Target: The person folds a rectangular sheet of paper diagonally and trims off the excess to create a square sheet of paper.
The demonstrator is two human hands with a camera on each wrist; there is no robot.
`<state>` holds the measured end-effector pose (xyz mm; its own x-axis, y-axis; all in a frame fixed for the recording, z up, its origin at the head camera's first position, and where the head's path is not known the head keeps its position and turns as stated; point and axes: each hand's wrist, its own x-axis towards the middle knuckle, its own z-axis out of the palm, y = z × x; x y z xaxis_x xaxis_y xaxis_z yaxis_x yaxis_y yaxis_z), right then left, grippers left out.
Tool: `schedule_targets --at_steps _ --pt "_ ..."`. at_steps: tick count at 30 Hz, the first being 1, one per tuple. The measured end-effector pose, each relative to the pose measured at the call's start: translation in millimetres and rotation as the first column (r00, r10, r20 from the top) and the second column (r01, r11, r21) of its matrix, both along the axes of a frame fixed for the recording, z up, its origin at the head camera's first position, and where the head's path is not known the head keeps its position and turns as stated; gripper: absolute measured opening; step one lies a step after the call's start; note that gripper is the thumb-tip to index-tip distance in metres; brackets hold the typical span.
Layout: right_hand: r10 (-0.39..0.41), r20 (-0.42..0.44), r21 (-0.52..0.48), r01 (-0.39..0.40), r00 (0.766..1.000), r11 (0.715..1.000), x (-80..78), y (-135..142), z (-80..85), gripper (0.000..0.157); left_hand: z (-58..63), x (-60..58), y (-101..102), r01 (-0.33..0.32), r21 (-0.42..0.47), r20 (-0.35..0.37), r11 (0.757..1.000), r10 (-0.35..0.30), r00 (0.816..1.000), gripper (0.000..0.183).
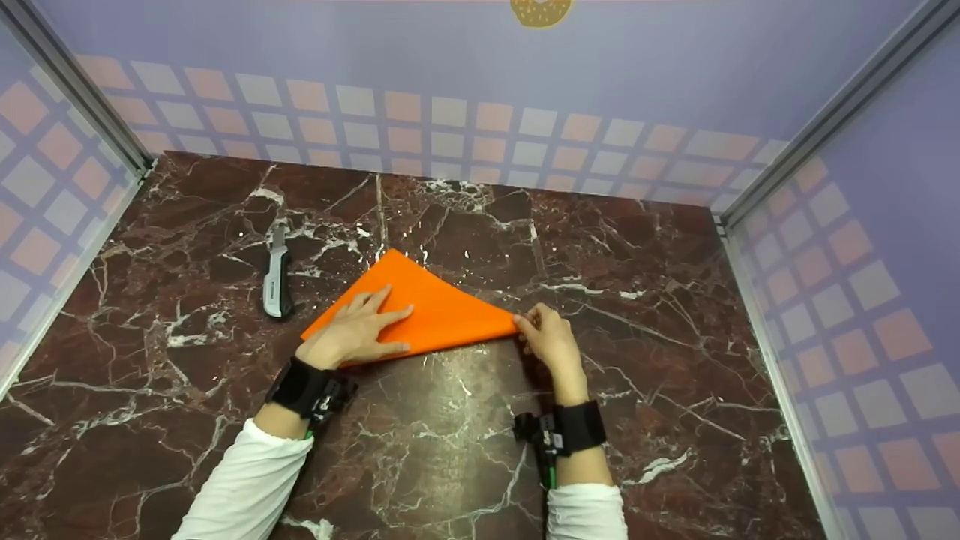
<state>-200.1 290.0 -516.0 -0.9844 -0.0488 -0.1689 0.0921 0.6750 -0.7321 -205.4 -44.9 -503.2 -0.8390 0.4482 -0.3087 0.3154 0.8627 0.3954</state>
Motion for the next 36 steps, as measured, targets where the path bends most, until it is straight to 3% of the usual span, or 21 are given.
schedule_targets --at_steps 4,8,12,15,18,21,23,25,27,29,31,33,36 --pt "0.021 0.107 -0.268 0.009 0.994 0.963 -2.7 7.0 -4.3 0.02 0.7 0.1 1.8 -0.013 0.022 0.011 1.0 0.013 1.0 0.075" --pt "0.016 0.129 -0.403 0.038 0.992 0.915 -3.4 7.6 -6.0 0.017 1.9 0.9 3.0 -0.013 0.04 0.014 0.999 0.013 1.0 0.075" --pt "-0.058 -0.045 -0.459 0.031 0.997 0.888 -4.1 1.8 -3.1 0.013 3.4 2.3 5.9 0.022 0.125 -0.071 0.992 -0.014 0.997 0.07" --pt "-0.119 -0.24 -0.462 -0.006 0.963 0.887 -3.3 -4.4 5.4 0.008 6.9 3.6 12.1 0.114 0.25 -0.235 0.962 -0.054 0.971 0.069" --pt "-0.137 -0.417 -0.43 -0.062 0.898 0.901 2.9 -12.0 20.4 0.003 13.2 6.2 21.4 0.235 0.346 -0.436 0.908 -0.066 0.898 0.07" --pt "-0.081 -0.595 -0.333 -0.152 0.8 0.931 14.3 -21.3 39.7 0.008 22.2 10.2 31.4 0.335 0.385 -0.609 0.86 -0.036 0.793 0.07" --pt "-0.01 -0.71 -0.218 -0.206 0.704 0.954 23.3 -27.9 52.7 0.014 28.6 13.5 36.7 0.377 0.383 -0.699 0.843 -0.003 0.715 0.067" --pt "0.071 -0.802 -0.097 -0.246 0.593 0.965 32.2 -33.7 64.7 0.02 35.4 16.6 39.9 0.409 0.374 -0.77 0.833 0.033 0.638 0.06" --pt "0.129 -0.86 -0.011 -0.272 0.494 0.962 40.3 -39.0 74.9 0.025 42.2 19.7 40.7 0.428 0.368 -0.813 0.825 0.063 0.578 0.048" --pt "0.16 -0.891 0.03 -0.296 0.425 0.955 46.9 -43.1 82.0 0.028 48.8 22.8 39.2 0.439 0.358 -0.84 0.824 0.079 0.537 0.036" --pt "0.166 -0.91 0.043 -0.312 0.379 0.949 51.9 -46.5 86.8 0.028 54.8 25.9 36.4 0.446 0.339 -0.854 0.828 0.073 0.514 0.027" --pt "0.156 -0.924 0.039 -0.319 0.35 0.947 55.4 -49.5 90.2 0.029 59.9 28.8 33.2 0.445 0.309 -0.866 0.841 0.056 0.496 0.022" --pt "0.117 -0.937 0.007 -0.316 0.33 0.949 58.4 -52.8 93.5 0.028 66.2 32.3 29.7 0.437 0.268 -0.881 0.858 0.034 0.472 0.018"
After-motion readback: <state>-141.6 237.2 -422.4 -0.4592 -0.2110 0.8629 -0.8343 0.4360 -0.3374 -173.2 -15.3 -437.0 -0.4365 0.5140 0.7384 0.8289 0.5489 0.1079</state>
